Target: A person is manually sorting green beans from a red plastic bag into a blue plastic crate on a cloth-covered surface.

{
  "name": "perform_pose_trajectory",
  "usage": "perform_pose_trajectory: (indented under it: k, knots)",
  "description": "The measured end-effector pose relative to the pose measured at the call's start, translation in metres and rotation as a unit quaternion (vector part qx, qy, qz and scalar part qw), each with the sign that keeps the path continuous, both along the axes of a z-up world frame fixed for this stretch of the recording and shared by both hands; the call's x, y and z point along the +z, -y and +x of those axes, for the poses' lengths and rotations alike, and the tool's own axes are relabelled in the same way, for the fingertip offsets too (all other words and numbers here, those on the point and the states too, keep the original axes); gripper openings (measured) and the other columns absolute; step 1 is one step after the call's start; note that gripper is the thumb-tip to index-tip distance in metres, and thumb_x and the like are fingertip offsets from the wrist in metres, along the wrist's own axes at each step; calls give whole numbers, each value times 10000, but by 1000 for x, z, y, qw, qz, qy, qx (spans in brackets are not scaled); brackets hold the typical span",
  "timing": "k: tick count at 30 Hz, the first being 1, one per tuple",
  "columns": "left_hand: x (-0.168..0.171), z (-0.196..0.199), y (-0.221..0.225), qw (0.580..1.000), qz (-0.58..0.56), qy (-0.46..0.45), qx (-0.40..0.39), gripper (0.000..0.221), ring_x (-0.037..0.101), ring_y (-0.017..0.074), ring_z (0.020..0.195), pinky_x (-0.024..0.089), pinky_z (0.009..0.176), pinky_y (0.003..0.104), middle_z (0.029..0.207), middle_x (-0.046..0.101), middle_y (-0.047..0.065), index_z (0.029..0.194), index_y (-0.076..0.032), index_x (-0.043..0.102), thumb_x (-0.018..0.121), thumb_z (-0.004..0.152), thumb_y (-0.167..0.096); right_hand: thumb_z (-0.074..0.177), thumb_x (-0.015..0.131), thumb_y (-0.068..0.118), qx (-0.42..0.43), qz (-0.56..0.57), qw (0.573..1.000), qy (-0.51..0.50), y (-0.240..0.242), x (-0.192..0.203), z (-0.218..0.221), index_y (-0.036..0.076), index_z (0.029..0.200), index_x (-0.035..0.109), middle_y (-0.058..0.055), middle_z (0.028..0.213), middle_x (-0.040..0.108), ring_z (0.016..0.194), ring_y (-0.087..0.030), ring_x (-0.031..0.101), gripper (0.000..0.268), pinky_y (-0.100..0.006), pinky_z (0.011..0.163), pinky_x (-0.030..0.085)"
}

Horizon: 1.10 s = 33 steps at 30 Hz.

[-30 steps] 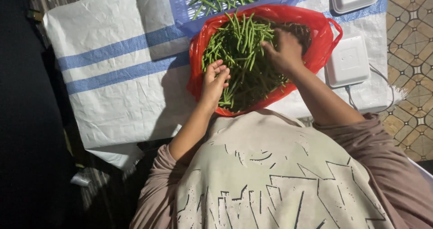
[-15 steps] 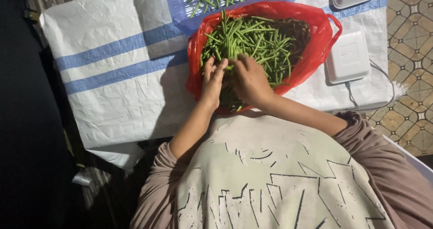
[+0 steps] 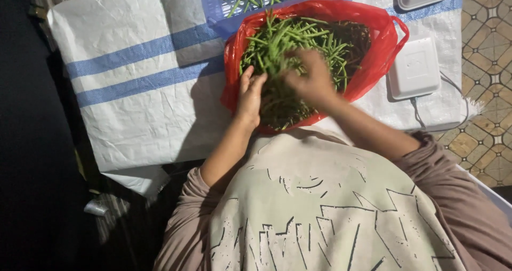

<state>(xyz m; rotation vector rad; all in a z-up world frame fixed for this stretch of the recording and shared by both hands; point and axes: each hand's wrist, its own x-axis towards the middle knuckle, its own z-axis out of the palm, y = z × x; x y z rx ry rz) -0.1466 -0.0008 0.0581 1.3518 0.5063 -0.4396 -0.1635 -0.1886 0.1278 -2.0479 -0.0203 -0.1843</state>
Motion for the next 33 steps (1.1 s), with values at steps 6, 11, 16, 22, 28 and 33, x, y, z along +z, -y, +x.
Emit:
perform_pose_trajectory:
  k: [6, 11, 16, 22, 28, 33]
  knots:
    - [16, -8, 2, 999, 3, -31, -20, 827, 530, 287, 1332, 544, 883, 375, 1605, 374, 154, 1571, -204, 308, 660, 846, -390, 995, 511, 47, -35, -202, 970, -131, 83, -59, 75, 59, 878, 653, -115, 783, 679, 653, -309, 614, 185, -489, 589, 473]
    - [3, -15, -6, 1000, 5, -4, -17, 775, 495, 369, 1310, 501, 924, 441, 1551, 357, 217, 1569, -153, 296, 680, 917, -321, 940, 531, 354, -11, -457, 863, -214, 74, -117, 94, 143, 1151, 768, -200, 1211, 706, 1195, -432, 537, 381, -602, 898, 407]
    - [8, -19, -12, 999, -2, 17, -35, 720, 451, 448, 1366, 469, 971, 470, 1516, 326, 246, 1573, -115, 306, 686, 986, -289, 987, 509, 468, 23, -433, 870, -235, 55, -119, 89, 115, 1073, 812, -148, 1203, 720, 1285, -388, 458, 472, -627, 973, 354]
    - [7, -22, -6, 999, 9, 6, -34, 642, 522, 290, 1226, 477, 918, 389, 1450, 393, 160, 1516, -143, 379, 689, 974, -294, 982, 606, 457, 26, -332, 905, -263, 51, -96, 83, 23, 1152, 691, -230, 1046, 741, 1191, -458, 579, 474, -709, 962, 346]
    - [20, -19, -4, 997, 35, 24, -59, 622, 503, 354, 1322, 499, 933, 409, 1488, 388, 235, 1502, -116, 413, 684, 972, -295, 1026, 571, 472, 34, -280, 898, -337, 41, -57, 79, 12, 1208, 709, -240, 1139, 726, 1269, -449, 530, 514, -737, 1053, 266]
    - [12, -21, -6, 997, 48, 22, -48, 636, 495, 308, 1289, 496, 938, 398, 1454, 411, 213, 1499, -120, 414, 694, 953, -290, 916, 654, 621, -1, -219, 905, -366, 50, -101, 87, 199, 1406, 622, -289, 1290, 567, 1203, -537, 589, 647, -658, 973, 459]
